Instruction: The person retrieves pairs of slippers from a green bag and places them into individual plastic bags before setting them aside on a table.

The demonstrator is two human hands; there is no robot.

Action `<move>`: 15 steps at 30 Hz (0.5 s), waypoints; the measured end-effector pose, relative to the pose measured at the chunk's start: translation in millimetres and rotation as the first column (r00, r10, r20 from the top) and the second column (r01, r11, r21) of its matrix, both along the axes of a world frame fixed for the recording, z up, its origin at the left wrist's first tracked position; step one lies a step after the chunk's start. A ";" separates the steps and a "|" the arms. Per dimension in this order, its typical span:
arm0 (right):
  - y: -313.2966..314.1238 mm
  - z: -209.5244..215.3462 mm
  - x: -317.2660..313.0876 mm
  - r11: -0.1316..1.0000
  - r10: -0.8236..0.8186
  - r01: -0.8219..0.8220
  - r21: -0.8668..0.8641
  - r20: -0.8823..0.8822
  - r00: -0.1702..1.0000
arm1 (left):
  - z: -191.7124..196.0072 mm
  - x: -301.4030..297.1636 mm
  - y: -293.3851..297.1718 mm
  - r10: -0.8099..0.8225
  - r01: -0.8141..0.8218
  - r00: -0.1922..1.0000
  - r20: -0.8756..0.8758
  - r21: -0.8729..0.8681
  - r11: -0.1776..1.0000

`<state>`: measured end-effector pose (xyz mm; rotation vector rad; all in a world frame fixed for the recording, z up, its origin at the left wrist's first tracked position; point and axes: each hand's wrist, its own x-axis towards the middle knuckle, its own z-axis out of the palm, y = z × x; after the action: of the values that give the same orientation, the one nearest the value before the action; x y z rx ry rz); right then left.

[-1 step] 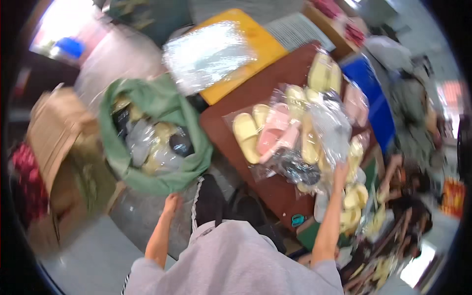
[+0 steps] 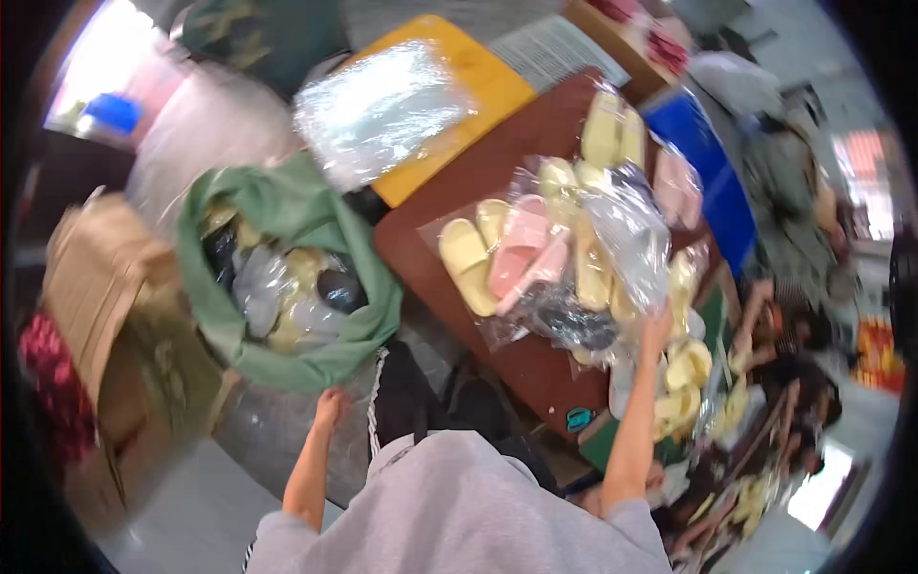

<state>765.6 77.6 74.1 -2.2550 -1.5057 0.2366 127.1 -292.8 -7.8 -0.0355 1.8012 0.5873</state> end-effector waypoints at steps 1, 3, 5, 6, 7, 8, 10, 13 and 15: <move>-16.6 17.1 -11.6 0.999 0.021 -0.021 0.024 0.010 1.000 | -7.9 -6.3 4.0 -0.029 0.030 0.999 0.022 -0.036 0.999; -47.7 46.8 -66.3 0.998 0.048 -0.048 0.050 0.002 0.999 | -29.9 -32.4 13.4 -0.098 0.099 0.992 0.081 -0.016 0.995; -82.3 69.1 -99.7 0.992 0.101 -0.103 0.068 0.027 0.995 | -48.7 -37.6 22.6 -0.216 0.213 0.976 0.040 0.061 0.975; -99.5 70.5 -116.2 0.995 0.091 -0.092 0.033 0.022 0.996 | -58.4 -42.8 41.6 -0.296 0.299 0.954 -0.045 0.100 0.949; -118.7 69.1 -131.7 0.997 0.074 -0.074 -0.003 0.031 0.997 | -56.3 -30.3 67.3 -0.324 0.341 0.937 -0.132 0.146 0.929; -142.9 54.2 -130.4 0.995 0.098 -0.098 -0.009 -0.047 0.994 | -46.1 -3.0 104.1 -0.351 0.392 0.912 -0.212 0.199 0.898; -163.6 35.3 -172.0 0.989 0.104 -0.122 -0.088 -0.191 0.976 | -46.6 14.2 126.9 -0.329 0.364 0.930 -0.160 0.309 0.878; -199.8 -10.3 -197.9 0.919 0.161 -0.316 -0.234 -0.511 0.844 | -38.1 86.6 166.7 -0.427 0.382 0.901 0.074 0.332 0.863; -217.2 -48.2 -207.4 0.817 0.079 -0.460 -0.347 -0.724 0.685 | -76.0 135.1 153.5 -0.489 0.423 0.859 0.152 0.330 0.844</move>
<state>558.1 -139.7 25.8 -1.8697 -1.4357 1.5580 262.2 -139.3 -83.8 0.4995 1.4108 0.4655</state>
